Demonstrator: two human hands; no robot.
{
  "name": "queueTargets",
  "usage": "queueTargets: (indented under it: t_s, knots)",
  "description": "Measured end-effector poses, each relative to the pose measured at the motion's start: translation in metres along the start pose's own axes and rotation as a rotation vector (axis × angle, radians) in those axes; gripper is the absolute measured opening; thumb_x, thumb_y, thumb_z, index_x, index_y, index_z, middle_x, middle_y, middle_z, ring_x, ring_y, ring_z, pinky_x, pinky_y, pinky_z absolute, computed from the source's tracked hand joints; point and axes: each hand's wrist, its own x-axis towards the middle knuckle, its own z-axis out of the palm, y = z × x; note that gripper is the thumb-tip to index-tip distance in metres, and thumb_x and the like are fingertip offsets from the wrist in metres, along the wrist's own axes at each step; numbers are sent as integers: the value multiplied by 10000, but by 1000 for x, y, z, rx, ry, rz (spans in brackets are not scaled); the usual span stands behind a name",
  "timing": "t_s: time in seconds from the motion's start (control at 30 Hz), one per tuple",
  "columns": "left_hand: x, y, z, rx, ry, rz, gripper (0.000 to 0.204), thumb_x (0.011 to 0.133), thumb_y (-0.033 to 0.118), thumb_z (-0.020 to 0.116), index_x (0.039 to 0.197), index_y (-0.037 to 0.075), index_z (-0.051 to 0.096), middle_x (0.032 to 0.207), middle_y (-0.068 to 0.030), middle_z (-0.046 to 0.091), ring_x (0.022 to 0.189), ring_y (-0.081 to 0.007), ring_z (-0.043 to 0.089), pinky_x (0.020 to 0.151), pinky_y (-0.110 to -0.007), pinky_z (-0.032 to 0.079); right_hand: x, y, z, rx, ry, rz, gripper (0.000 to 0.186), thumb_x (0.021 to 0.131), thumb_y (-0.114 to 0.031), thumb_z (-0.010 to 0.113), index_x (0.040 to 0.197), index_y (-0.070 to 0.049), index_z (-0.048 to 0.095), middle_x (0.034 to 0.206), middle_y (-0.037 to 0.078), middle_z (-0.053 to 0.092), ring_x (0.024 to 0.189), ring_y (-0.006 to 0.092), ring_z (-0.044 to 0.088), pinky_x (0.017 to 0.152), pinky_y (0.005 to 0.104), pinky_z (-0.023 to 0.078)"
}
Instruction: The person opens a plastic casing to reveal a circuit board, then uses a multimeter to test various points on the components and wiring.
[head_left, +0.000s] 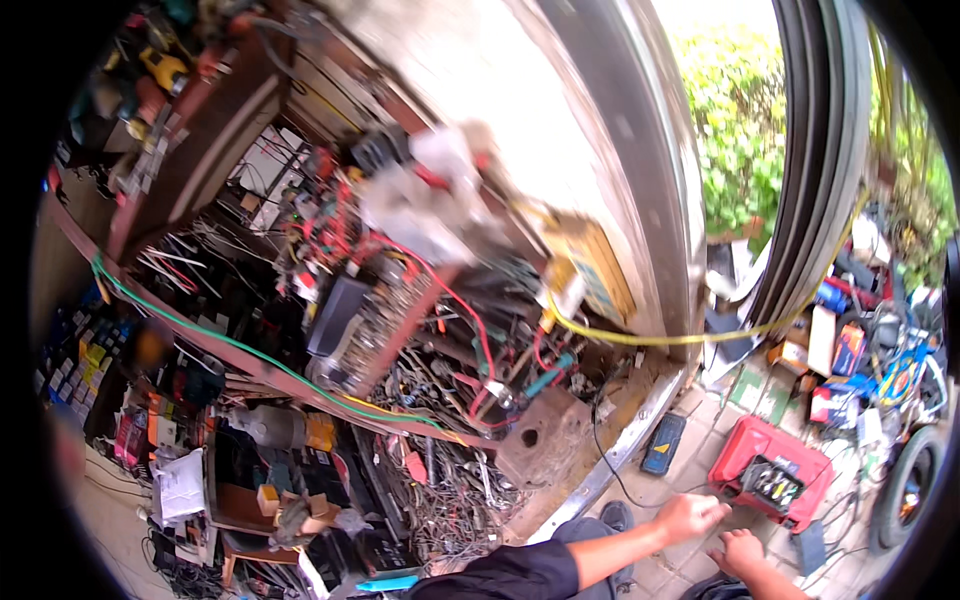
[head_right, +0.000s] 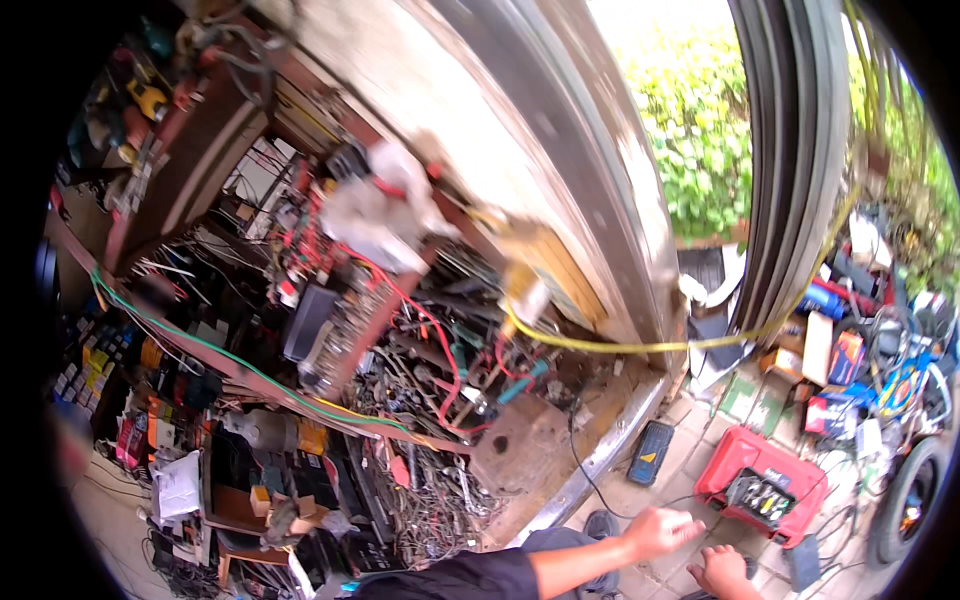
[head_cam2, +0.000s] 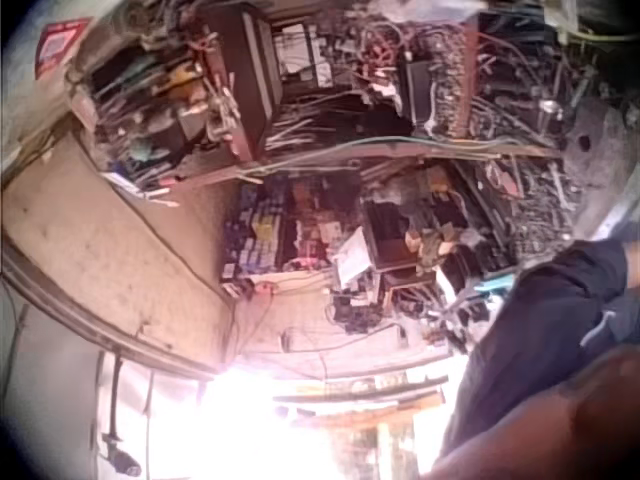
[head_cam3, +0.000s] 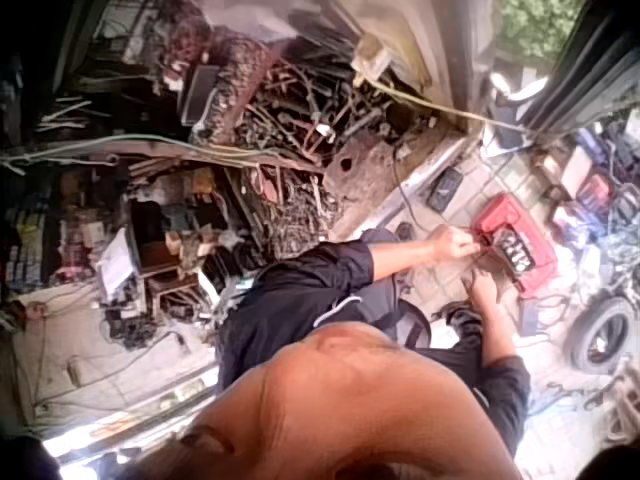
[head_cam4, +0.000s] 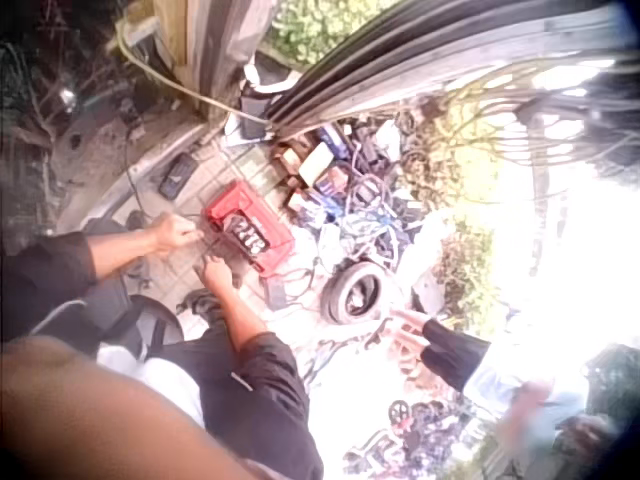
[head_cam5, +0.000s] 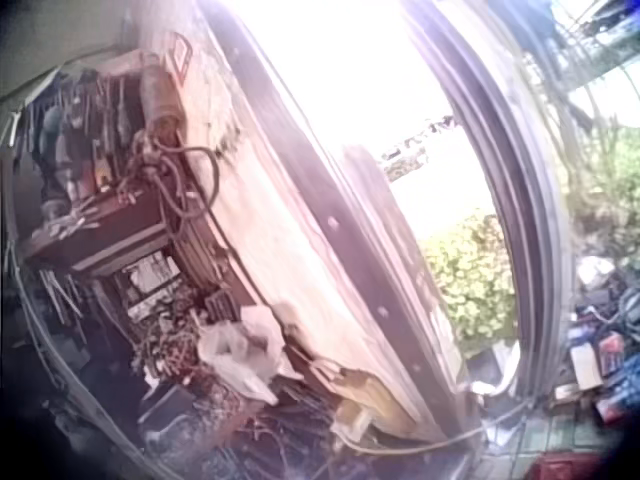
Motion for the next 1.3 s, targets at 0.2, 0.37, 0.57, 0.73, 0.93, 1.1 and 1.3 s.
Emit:
queueTargets:
  t_s: [0.2, 0.37, 0.57, 0.73, 0.93, 1.1, 1.3]
  knots:
    - [-66, 77, -17, -5, 149, 254, 418, 953, 261, 513, 1318, 57, 521, 1263, -195, 562, 1210, -373, 498, 1021, -472, 389, -7, -78, 13, 1715, 198, 442, 354, 886, -302, 608, 1097, -19, 634, 1053, 156, 674, 990, 315, 628, 930, 420, 480]
    - [-150, 70, -168, -107, 139, -816, 317, 930, 287, 520, 1150, 75, 603, 1117, -166, 645, 1088, -332, 591, 910, -414, 464, -43, -298, -284, 2000, -241, 259, 371, 927, -328, 568, 1145, -31, 612, 1114, 157, 666, 1002, 295, 637, 907, 498, 493]
    - [-307, 168, -493, 14, 1482, -484, 187, 944, 237, 531, 848, 78, 559, 816, -23, 578, 752, -167, 557, 651, -337, 451, -27, -313, -369, 1621, -215, 345, 269, 950, -256, 546, 1098, -36, 589, 1045, 129, 676, 890, 249, 651, 789, 440, 529]
    - [-327, 243, -770, 163, 1567, -95, 165, 971, 140, 487, 1054, 41, 589, 905, 1, 592, 811, -122, 550, 687, -295, 436, -20, -362, -386, 1576, -183, 357, 260, 949, -243, 568, 1086, -21, 571, 1009, 133, 671, 820, 218, 651, 743, 375, 533]
    - [-327, 185, -889, 476, 1244, -655, 204, 979, 189, 518, 1076, 19, 573, 945, -21, 583, 874, -170, 561, 828, -292, 461, -13, -400, -377, 1588, -226, 326, 304, 964, -222, 562, 1154, 15, 563, 1016, 134, 678, 837, 196, 668, 730, 338, 543]
    - [-317, 120, -897, 508, 1124, -833, 247, 963, 211, 543, 1108, 12, 562, 978, -34, 581, 899, -179, 562, 839, -308, 463, -16, -394, -379, 1580, -123, 345, 235, 956, -226, 582, 1088, -34, 606, 1010, 114, 682, 813, 183, 667, 722, 324, 541]
    - [-330, 123, -906, 576, 1130, -858, 310, 945, 237, 573, 1147, 4, 548, 1018, -50, 578, 929, -191, 564, 853, -327, 466, -20, -372, -378, 1574, -74, 388, 255, 961, -226, 569, 1101, -14, 590, 991, 122, 683, 788, 181, 669, 696, 319, 545]
